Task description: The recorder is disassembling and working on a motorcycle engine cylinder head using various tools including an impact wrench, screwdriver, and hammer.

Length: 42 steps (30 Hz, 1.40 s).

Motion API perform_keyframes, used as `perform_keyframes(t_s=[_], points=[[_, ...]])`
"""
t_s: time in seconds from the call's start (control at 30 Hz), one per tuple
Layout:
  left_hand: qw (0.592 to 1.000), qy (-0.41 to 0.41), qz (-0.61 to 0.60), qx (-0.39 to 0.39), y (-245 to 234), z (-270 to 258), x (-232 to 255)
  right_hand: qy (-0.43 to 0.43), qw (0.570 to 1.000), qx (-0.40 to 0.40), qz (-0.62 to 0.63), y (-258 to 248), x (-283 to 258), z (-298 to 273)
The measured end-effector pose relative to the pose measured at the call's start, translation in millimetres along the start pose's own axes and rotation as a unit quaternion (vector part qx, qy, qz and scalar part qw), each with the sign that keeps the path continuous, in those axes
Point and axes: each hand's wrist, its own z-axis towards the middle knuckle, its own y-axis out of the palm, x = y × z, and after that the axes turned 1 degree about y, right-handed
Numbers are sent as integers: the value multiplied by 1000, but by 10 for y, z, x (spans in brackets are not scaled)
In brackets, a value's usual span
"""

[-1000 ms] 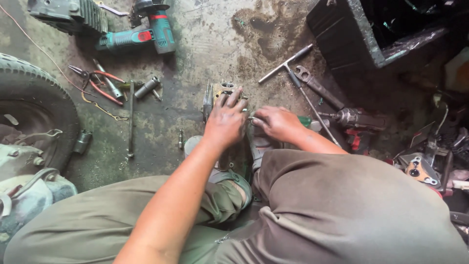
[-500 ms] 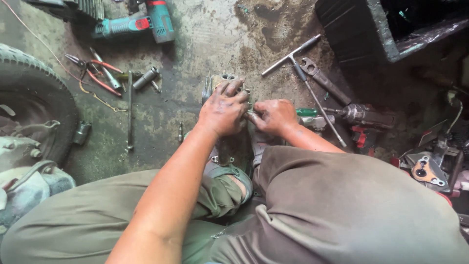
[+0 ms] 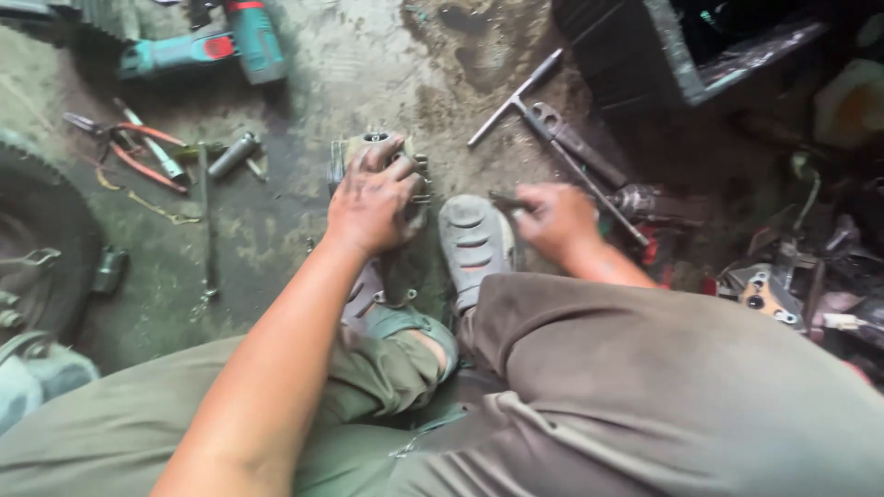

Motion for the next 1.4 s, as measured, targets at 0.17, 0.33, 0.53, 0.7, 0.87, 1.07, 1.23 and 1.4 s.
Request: perform_keyframes(t_s=[0.17,0.33,0.53,0.7,0.87,1.07,1.23,1.4], points=[[989,82,-62,106,0,180,432,155,974,-161,-39,204,-253,13],[982,22,-186,1,389,132,349,70,989,-128,-37,64,-285,11],[977,-6,-212,-14,-64,384,706,195,970,-134,52,-127,-170,-116],[984,23,-161,-75,-129,448,1109,217,842,-61,491,-67,52,-444],[985,0,-163,-55,-236,419,1107,548,749,21,372,-978,-81,-859],[997,-25,-71,11,-278,289,478,608,419,381,557,-862,1474,-2955],[998,-46,-15,47,-356,254,143,618,381,491,481,-1112,1008,-2781],[991,-69,12,117,-315,36,-287,564,428,377,598,-1123,1069,-2788]])
